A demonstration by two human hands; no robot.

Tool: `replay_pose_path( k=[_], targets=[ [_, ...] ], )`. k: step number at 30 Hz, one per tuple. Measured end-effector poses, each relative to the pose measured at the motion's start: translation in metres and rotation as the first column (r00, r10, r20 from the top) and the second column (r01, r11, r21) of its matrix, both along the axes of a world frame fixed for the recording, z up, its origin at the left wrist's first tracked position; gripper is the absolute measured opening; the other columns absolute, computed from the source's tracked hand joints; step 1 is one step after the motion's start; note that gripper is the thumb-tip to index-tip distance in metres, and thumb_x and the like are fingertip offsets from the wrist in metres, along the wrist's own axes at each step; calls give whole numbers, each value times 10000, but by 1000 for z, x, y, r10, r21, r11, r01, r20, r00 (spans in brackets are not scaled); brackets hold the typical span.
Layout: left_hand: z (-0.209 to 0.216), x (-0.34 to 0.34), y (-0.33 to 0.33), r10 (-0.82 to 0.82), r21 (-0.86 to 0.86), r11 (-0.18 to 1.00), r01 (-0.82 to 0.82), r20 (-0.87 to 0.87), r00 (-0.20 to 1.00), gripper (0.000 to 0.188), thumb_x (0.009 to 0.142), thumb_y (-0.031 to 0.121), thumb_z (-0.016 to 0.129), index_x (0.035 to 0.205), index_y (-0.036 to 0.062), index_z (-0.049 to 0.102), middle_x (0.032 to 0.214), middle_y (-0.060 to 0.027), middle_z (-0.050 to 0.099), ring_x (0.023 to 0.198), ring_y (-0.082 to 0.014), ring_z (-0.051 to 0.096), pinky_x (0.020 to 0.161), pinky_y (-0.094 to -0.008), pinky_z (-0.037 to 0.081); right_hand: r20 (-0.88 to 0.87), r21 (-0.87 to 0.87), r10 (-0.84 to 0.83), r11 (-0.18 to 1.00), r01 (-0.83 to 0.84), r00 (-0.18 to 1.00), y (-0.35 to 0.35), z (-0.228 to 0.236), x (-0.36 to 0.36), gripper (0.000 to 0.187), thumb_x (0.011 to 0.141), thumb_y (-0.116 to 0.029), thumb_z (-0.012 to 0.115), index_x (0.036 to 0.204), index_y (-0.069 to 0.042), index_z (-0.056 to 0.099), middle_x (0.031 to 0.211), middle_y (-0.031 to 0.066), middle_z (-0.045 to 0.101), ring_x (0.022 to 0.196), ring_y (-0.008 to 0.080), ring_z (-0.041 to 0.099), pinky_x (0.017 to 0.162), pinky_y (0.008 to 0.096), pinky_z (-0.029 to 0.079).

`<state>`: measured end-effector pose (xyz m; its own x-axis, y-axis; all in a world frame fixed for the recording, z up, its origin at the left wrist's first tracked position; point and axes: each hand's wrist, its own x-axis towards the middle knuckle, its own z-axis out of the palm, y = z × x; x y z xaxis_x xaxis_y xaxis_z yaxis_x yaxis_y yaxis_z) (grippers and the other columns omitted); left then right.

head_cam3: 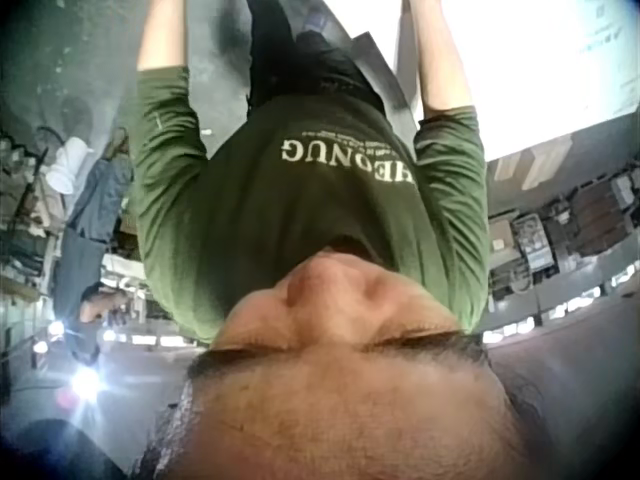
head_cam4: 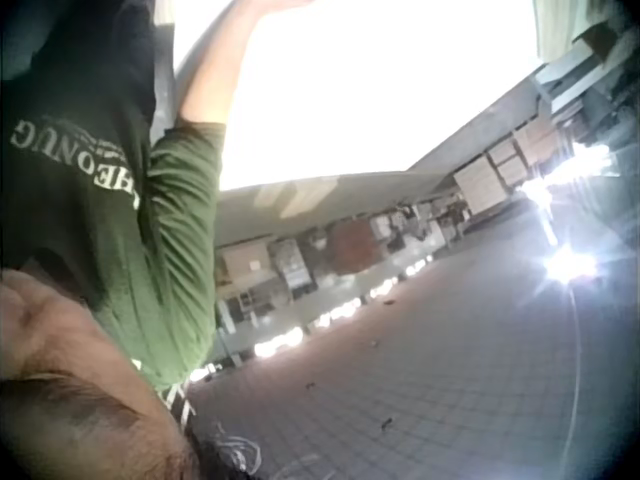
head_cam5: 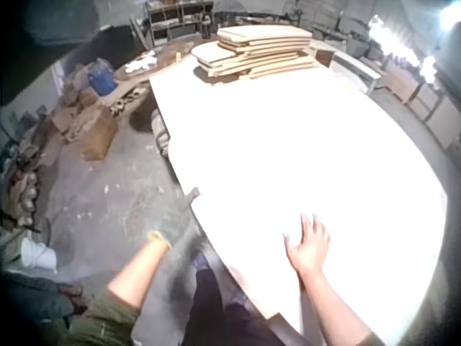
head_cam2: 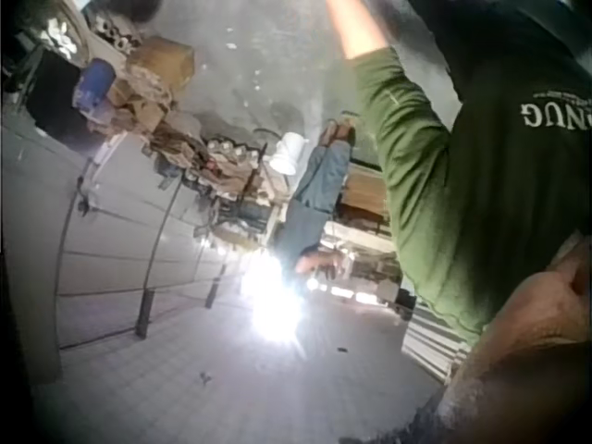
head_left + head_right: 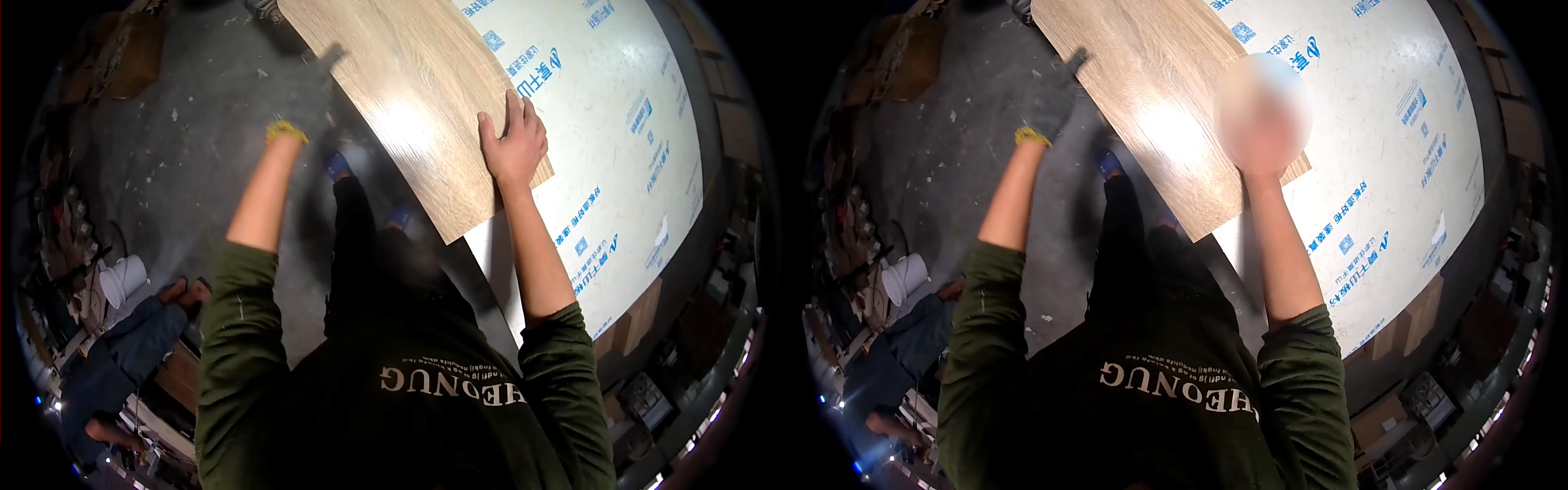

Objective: Trimming the edges of a curved wooden panel using a utility knife.

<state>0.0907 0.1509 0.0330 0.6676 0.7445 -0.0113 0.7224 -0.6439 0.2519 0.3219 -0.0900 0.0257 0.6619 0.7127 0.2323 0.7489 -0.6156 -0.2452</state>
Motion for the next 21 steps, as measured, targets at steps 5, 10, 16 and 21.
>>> replay_pose_path(
  k=[5, 10, 16, 21],
  targets=[
    [-6, -11, -136, -182, -121, 963, 241, 369, 911, 427, 842, 88, 484, 1250, 133, 599, 807, -122, 623, 677, -299, 592, 695, -403, 489, -117, -27, -13, 1000, 10, 993, 3, 5, 3, 662, 821, -500, 611, 1382, -172, 484, 1398, 182, 452, 1285, 353, 399, 1082, 486, 257],
    [32, -17, -252, -471, -204, 835, 511, 213, 856, 429, 874, 288, 527, 1258, 109, 586, 745, -72, 643, 671, -267, 625, 695, -339, 480, -62, 30, 12, 999, -10, 998, 0, -3, 2, 656, 814, -500, 617, 1371, -176, 497, 1390, 173, 461, 1273, 353, 406, 1077, 487, 265],
    [14, -39, -224, -453, -223, 824, 521, 294, 842, 368, 886, 208, 521, 1188, 3, 564, 825, -143, 638, 740, -291, 616, 706, -376, 494, -107, 12, -29, 999, 30, 994, 0, 8, -4, 671, 784, -492, 627, 1358, -167, 509, 1413, 173, 422, 1307, 348, 361, 1098, 495, 222],
    [-24, -13, -89, -91, 42, 996, 81, 545, 834, 489, 844, 35, 529, 1328, 96, 545, 820, -98, 622, 654, -193, 553, 613, -338, 466, -91, 5, -11, 1000, 12, 996, 4, 7, -4, 675, 780, -480, 635, 1362, -165, 504, 1419, 177, 415, 1313, 340, 361, 1104, 484, 222]
  ],
)
